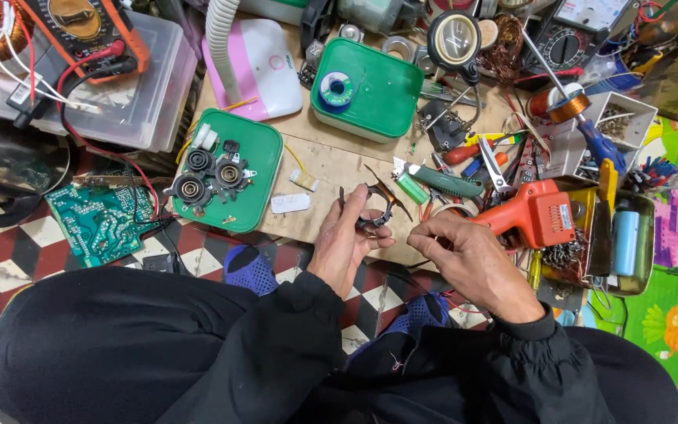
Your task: Assembling and inspecting small electronic components, specifically a black plastic housing and a copper coil, on a cluttered workbench.
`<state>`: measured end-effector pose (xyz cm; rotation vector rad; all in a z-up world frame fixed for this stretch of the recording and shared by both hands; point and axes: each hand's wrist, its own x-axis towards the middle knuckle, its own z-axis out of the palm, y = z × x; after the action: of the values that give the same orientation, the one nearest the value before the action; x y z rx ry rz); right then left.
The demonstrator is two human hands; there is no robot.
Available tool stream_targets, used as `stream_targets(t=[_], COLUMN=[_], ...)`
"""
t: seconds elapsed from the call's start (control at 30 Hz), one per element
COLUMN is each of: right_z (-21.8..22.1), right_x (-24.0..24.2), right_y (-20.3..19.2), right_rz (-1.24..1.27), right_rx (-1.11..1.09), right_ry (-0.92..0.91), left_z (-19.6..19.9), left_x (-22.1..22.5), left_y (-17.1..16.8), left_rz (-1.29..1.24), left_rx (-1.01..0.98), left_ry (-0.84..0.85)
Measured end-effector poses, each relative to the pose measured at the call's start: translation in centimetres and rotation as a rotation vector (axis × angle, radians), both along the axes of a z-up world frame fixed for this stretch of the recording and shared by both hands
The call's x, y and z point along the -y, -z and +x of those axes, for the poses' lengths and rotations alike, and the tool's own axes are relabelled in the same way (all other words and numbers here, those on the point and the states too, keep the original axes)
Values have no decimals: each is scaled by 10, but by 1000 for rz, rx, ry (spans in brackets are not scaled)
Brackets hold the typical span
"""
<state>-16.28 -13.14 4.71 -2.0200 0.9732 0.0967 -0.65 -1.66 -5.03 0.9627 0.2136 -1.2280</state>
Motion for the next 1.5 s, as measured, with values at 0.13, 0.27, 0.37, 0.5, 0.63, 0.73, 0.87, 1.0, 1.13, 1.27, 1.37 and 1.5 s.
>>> stream_targets(t=[0.13,0.27,0.37,0.5,0.63,0.73,0.87,1.0,1.13,1.27,1.37,1.5], right_z=[-1,1,2,2,2,4,4,3,0,-5,-4,-4], right_x=[-2,-4,-3,-1,1,3,7,12,17,14,8,5], right_y=[-12,-18,-20,-18,-14,-10,-4,1,8,18,19,15], right_rz=[-22,-58,-124,-240,-298,-328,-327,-304,-290,-236,-183,-107], right_rx=[29,115,168,223,216,244,230,208,136,16,-54,-76], right_ry=[28,65,70,38,10,9,43,82,100,80,45,29], left_z=[-2,-5,-7,-11,-13,-12,-12,-14,-12,-10,-8,-5], left_x=[0,1,-1,-6,-8,-10,-12,-12,-14,-12,-10,-5], left_y=[9,15,13,1,-7,-21,-29,-32,-38,-44,-33,-5], left_rz=[5,57,93,141,142,149,145,133,105,34,-20,-98], left_rx=[41,232,367,494,520,517,494,446,336,173,53,-15], left_ry=[10,133,255,411,432,495,500,482,456,330,208,82])
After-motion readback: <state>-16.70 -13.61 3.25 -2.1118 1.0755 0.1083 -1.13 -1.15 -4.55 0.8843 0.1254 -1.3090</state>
